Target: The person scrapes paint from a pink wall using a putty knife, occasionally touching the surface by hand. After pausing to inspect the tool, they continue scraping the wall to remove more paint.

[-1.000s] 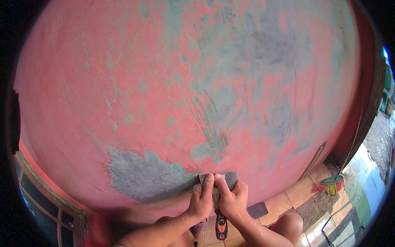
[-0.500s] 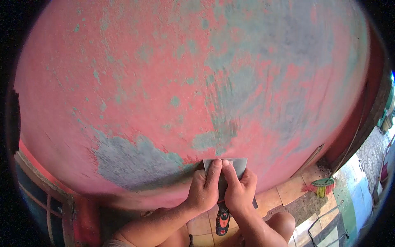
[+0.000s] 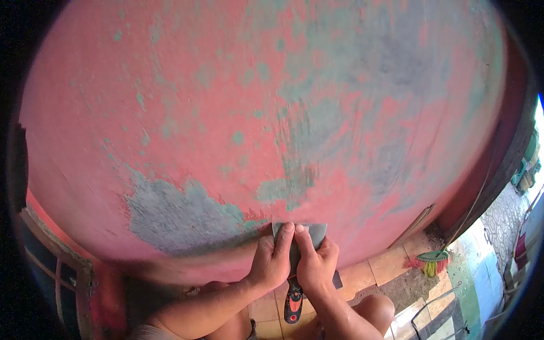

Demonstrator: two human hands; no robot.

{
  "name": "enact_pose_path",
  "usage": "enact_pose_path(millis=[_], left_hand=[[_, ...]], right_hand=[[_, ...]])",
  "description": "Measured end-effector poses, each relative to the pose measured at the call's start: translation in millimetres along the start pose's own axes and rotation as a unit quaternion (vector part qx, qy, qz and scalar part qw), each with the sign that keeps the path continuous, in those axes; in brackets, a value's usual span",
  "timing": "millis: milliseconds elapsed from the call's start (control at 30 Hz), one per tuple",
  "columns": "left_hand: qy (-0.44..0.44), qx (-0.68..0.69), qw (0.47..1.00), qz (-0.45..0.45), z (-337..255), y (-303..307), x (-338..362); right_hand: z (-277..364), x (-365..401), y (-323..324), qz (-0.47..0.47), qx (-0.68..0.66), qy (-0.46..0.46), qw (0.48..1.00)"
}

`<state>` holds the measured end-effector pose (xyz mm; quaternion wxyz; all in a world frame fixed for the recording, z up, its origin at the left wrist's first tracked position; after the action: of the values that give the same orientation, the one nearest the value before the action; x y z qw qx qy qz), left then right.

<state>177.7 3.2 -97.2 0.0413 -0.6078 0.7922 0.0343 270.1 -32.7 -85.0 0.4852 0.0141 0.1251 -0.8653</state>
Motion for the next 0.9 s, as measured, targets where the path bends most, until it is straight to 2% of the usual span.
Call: enact_pose_path(millis=[167,267,300,400,433,533,567,667,900], left_hand=[[-0.046,-0.049,0.997,0.047,10,14,-9],[0.028,-0.005,0.996,0.079,9,20,-7],[-0.018,0.03,0.996,0.077,9,18,-9],[-0.02,-0.008,0.997,0.073,-9,25,-1],[-0.074,-0.013,0.996,0.042,-20,22,2],[-0.041,-0.011,0.997,0.065,-15,33,5],[-0.023,-0.037,0.996,0.074,-15,40,6],[-0.022,0.006,0.997,0.075,-12,41,8],[0.01,0.005,0.995,0.099,-22,37,26]], right_hand=[[-12,-6,-2,0.005,-0.009,0.059,0.998],[-11,-4,-1,0.03,-0.014,0.04,0.999],[-7,-5,-2,0.039,-0.017,0.033,0.999],[9,1,-5,0.062,-0.032,0.067,0.995],[8,3,-5,0.07,-0.026,0.086,0.994],[14,7,-6,0.047,-0.055,0.14,0.987],[13,7,-8,0.014,-0.103,0.126,0.987],[13,4,5,0.047,-0.049,0.159,0.985],[24,5,12,0.049,-0.028,0.108,0.993]])
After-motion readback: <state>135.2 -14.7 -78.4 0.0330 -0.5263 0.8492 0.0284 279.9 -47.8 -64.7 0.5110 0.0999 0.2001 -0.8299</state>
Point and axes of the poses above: each hand's wrist, its own x-axis away from the middle knuckle, its own y-axis out of the back of the hand, z = x × y, the point moved 1 cm from there along -x, towards the middle knuckle, and after that the axes turned 9 degrees about y, right-handed, at the moved point
